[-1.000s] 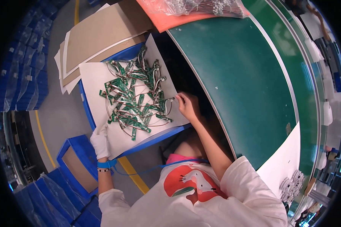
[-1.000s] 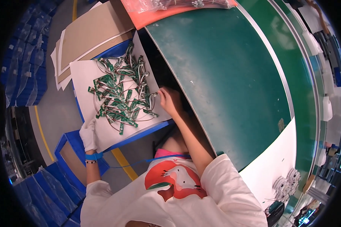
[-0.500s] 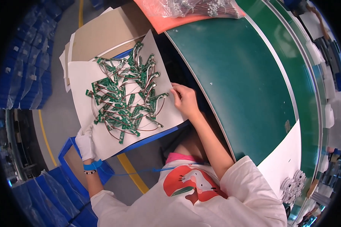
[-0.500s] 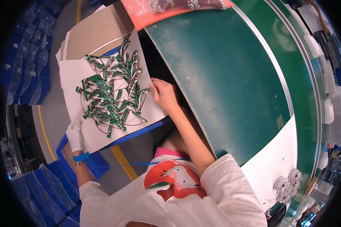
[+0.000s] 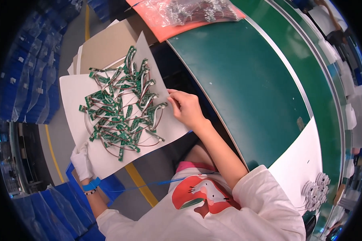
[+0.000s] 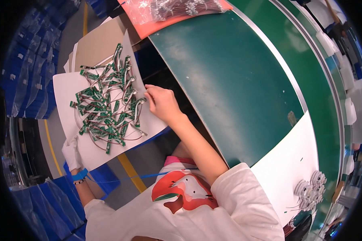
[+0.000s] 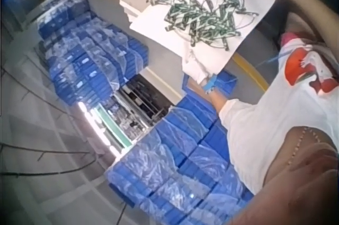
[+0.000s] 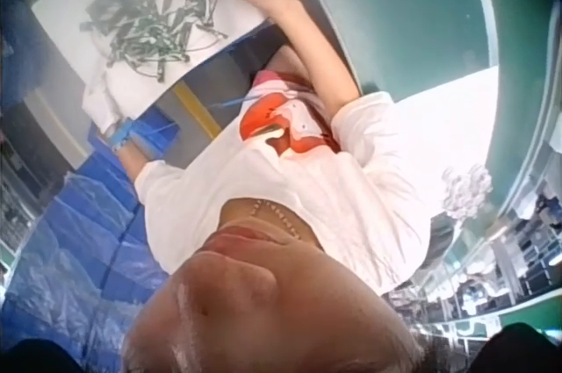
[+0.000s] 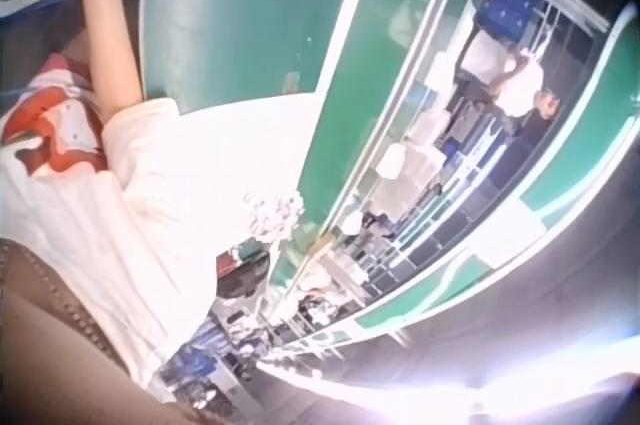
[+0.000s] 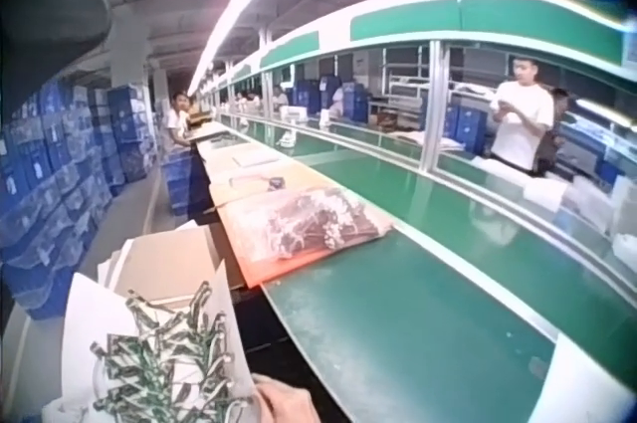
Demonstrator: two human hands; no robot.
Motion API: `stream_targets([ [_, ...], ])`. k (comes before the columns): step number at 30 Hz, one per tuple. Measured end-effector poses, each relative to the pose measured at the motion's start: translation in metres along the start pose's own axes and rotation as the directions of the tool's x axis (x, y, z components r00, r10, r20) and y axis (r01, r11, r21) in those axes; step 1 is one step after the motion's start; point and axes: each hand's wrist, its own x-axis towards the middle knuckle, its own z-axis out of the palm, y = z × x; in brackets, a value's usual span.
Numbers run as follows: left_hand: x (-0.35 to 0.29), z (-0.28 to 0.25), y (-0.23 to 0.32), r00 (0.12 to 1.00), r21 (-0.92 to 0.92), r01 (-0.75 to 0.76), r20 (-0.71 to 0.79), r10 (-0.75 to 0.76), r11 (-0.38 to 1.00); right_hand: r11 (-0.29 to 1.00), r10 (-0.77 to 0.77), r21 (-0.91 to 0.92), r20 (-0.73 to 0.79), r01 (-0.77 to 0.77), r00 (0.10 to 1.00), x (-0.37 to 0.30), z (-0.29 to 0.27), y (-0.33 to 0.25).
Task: The person assembles electronic circuit boards by wiring components into plastic housings, following instructions on a paper sheet.
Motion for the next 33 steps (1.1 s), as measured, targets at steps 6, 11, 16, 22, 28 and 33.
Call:
stream_targets([
  [6,0.008,-0.008,0.013,0.997,-0.058,-0.047,0.064,0.051,0.997,0.999,-0.048,-0.005,-0.001,0.048,0.999,0.001,-0.016,-0.015],
  [11,0.017,-0.020,0.014,0.989,-0.065,-0.088,0.110,0.095,0.994,0.994,-0.101,-0.054,-0.042,0.099,0.994,-0.002,-0.025,-0.033],
  [16,0.037,-0.026,-0.019,0.978,-0.166,-0.142,0.127,0.164,0.976,0.983,-0.131,-0.140,-0.091,0.117,0.987,-0.011,-0.023,-0.060],
  [22,0.073,-0.016,-0.069,0.931,-0.403,-0.213,0.191,0.310,0.890,0.953,-0.225,-0.246,-0.186,0.176,0.957,-0.032,-0.011,-0.092],
  [28,0.087,-0.018,-0.099,0.905,-0.483,-0.260,0.181,0.385,0.836,0.917,-0.264,-0.369,-0.280,0.150,0.923,-0.073,0.017,-0.119],
  [33,0.103,-0.013,-0.105,0.830,-0.575,-0.319,0.215,0.515,0.754,0.890,-0.242,-0.453,-0.382,0.048,0.892,-0.109,0.036,-0.149],
])
